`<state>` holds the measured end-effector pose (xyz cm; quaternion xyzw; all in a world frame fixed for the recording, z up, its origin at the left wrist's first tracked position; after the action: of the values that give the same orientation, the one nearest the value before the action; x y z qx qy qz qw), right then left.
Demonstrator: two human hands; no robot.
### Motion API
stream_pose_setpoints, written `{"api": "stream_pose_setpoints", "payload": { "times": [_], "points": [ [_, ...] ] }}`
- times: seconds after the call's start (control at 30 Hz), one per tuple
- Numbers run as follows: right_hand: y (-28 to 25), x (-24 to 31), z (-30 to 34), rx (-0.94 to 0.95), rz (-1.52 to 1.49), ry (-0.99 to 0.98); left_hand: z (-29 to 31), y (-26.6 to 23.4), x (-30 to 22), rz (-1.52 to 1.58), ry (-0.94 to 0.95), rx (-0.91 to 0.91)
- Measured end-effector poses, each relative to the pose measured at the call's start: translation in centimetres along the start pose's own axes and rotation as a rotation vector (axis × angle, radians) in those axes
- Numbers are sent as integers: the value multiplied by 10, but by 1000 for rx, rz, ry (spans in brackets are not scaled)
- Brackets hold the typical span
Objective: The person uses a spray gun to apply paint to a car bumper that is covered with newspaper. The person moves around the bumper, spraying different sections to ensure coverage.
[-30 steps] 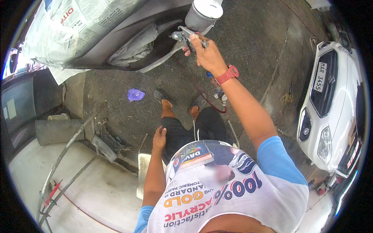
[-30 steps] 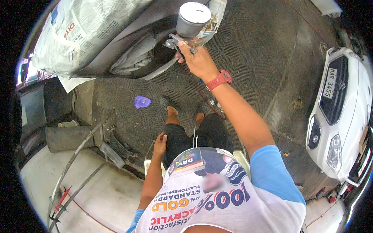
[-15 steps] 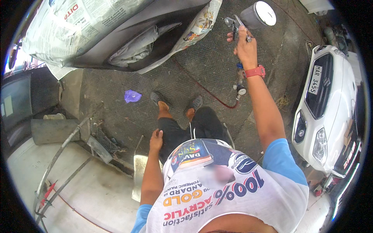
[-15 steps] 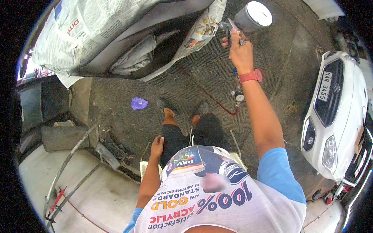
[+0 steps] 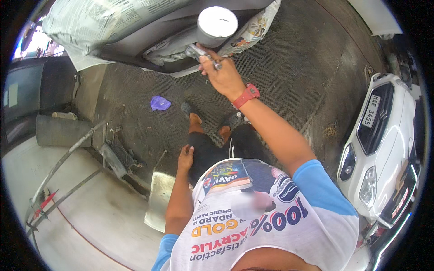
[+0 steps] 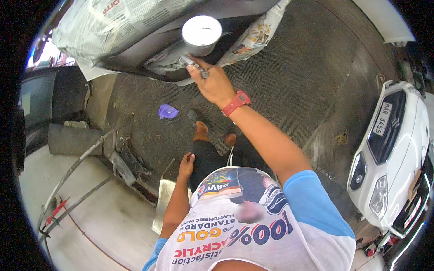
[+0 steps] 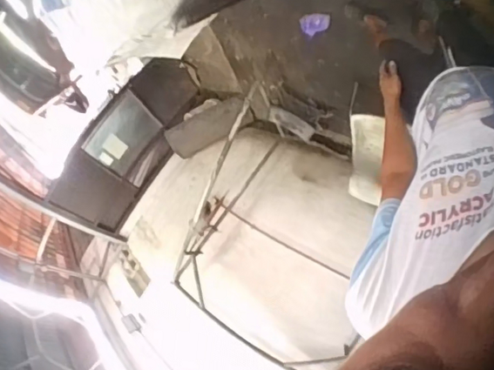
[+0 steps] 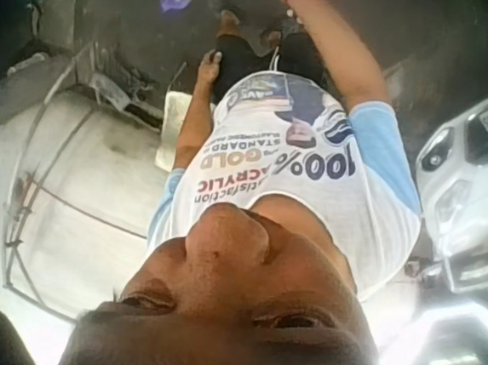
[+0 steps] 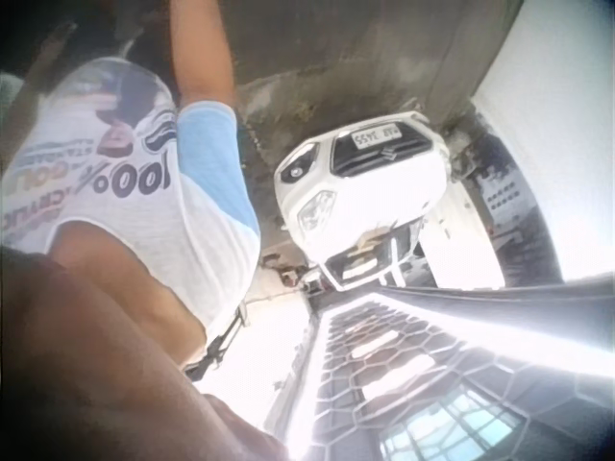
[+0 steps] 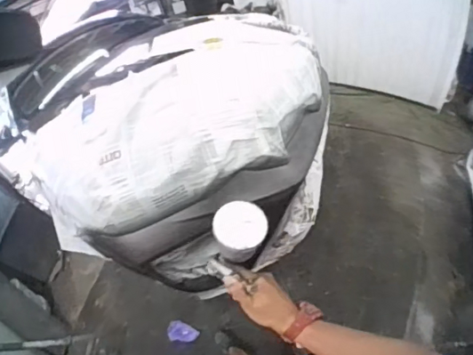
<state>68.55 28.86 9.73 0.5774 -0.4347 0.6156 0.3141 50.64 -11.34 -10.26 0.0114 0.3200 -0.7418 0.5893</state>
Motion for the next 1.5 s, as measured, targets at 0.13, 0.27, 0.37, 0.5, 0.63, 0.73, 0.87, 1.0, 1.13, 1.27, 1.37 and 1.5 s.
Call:
{"api": "stream_pose_setpoints", "payload": {
  "times": [0.13,0.27,0.37,0.5,0.63,0.73,0.87,1.0,1.13,1.27,1.37,1.5],
  "points": [
    [45,14,-4,162,-65,-4,7,-1,18,-16,-49,-10],
    [53,27,-8,189,-261,63,6,-4,41,23,-38,23],
    [23,37,-10,101,-200,143,2,-11,48,102,-51,29],
    [-54,46,-4,-86,-34,261,-25,-20,60,65,-27,23],
    [-125,41,1,-296,103,282,-36,-41,44,55,-31,63],
    [-147,55,-1,-425,190,257,-49,-57,38,53,-21,86],
    [-127,74,-7,-448,170,241,-57,-77,27,35,47,95],
    [-55,97,-12,-257,94,261,-79,-93,37,35,69,99],
    [34,120,-17,-101,-31,275,-84,-107,35,27,42,110],
    [102,132,-29,7,-70,184,-94,-115,53,24,65,82],
    [139,143,-35,73,-78,163,-99,-122,69,-53,68,108],
    [157,147,-46,140,-165,197,-95,-126,83,-39,20,126]
  ]
}}
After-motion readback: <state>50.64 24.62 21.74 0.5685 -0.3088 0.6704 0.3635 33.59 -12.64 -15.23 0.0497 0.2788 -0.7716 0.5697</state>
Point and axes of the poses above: each hand's wrist, its own z-axis away from the middle knuckle, its own y-axis out of the palm, x = y × z, the point moved 4 cm from there along -z, towards the middle knuckle, and after that the axes turned 6 degrees about x, right-handed, at the moved point
